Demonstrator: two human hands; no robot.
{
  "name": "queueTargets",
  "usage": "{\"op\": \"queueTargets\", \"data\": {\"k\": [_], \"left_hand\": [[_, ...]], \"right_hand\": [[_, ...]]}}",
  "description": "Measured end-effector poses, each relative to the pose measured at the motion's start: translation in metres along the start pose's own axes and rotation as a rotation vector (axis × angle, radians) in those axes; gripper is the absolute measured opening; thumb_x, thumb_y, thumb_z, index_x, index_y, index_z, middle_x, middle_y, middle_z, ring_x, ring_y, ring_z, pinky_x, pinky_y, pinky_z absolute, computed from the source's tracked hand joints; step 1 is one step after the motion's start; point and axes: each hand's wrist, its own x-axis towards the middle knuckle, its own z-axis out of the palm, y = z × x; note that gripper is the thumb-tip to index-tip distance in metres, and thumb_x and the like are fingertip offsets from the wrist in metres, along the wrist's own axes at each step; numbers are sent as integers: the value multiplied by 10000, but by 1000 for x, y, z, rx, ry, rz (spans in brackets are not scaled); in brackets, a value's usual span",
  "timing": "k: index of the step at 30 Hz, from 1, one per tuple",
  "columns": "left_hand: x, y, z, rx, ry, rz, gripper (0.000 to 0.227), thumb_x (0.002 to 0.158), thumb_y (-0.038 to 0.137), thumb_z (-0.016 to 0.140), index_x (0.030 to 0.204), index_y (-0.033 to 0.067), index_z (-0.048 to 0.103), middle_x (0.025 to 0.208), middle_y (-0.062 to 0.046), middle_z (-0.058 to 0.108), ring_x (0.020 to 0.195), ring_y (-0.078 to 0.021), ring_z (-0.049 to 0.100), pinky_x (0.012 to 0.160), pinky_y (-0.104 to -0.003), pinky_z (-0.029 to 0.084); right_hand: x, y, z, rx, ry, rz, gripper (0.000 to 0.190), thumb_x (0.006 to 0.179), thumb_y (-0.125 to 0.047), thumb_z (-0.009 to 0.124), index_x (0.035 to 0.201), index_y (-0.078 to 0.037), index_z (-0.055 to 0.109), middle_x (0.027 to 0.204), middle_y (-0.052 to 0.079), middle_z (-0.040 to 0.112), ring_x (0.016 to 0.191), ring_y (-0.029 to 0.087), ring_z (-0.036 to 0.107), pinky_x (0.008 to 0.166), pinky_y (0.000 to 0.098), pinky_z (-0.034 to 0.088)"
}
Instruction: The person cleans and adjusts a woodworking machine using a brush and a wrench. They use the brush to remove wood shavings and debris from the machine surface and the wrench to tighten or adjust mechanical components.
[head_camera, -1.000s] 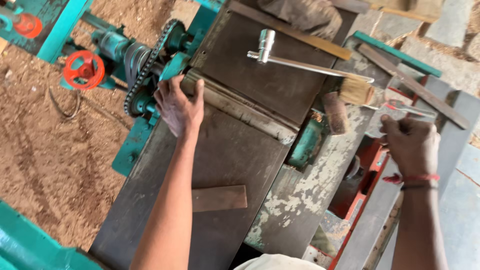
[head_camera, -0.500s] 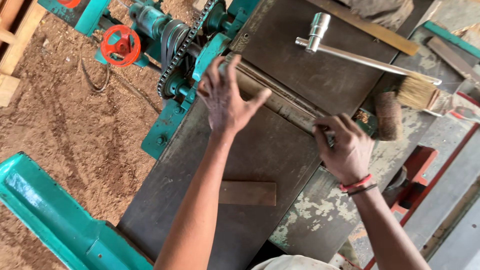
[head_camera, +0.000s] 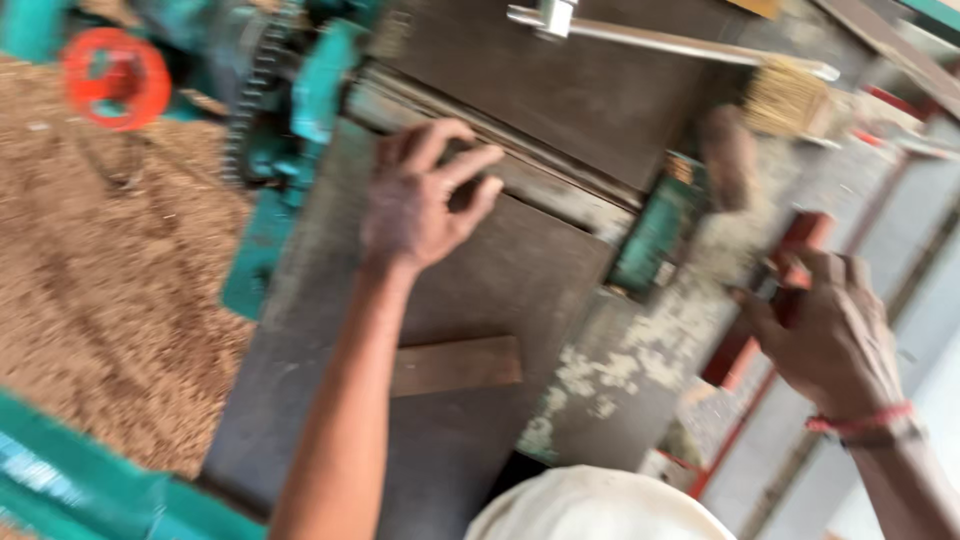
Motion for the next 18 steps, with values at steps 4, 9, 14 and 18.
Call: {"op": "queueTargets", "data": {"k": [4, 9, 14, 18], "left_hand": [[2, 3, 3, 19, 4, 66, 285, 999, 363, 751, 1242, 220, 785, 1265, -17, 609, 1215, -267, 563, 1075, -470, 423], [1, 6, 3, -26, 30, 27, 244, 1002, 309, 757, 1216, 195, 779, 1238, -26, 603, 1205, -275, 573, 1074, -465, 445], [0, -1, 7, -225, 180, -183, 293, 985, 249, 775, 1252, 146, 717, 1240, -48, 593, 1144, -281, 563, 1028, -441, 488], [1, -6, 7, -158, 260, -140, 356, 948, 300, 816, 1238, 141, 685, 1238, -71, 544, 1181, -288, 554, 1088, -483, 440]], "right_hand": [[20, 40, -2, 99, -581, 141, 689, 859, -519, 688, 1382, -107, 509, 1097, 167, 706, 938, 335, 723, 851, 464, 560], [61, 77, 28, -144, -966, -16, 913, 683, -751, 747, 1377, -178, 592, 1039, 96, 759, 991, 295, 738, 862, 453, 566], [66, 72, 57, -235, -979, -96, 598, 662, -679, 728, 1004, -201, 837, 887, 80, 807, 904, 281, 770, 836, 447, 605], [35, 74, 77, -377, -747, -12, 649, 710, -751, 769, 827, -115, 819, 697, 91, 742, 637, 262, 726, 649, 398, 609]]}}
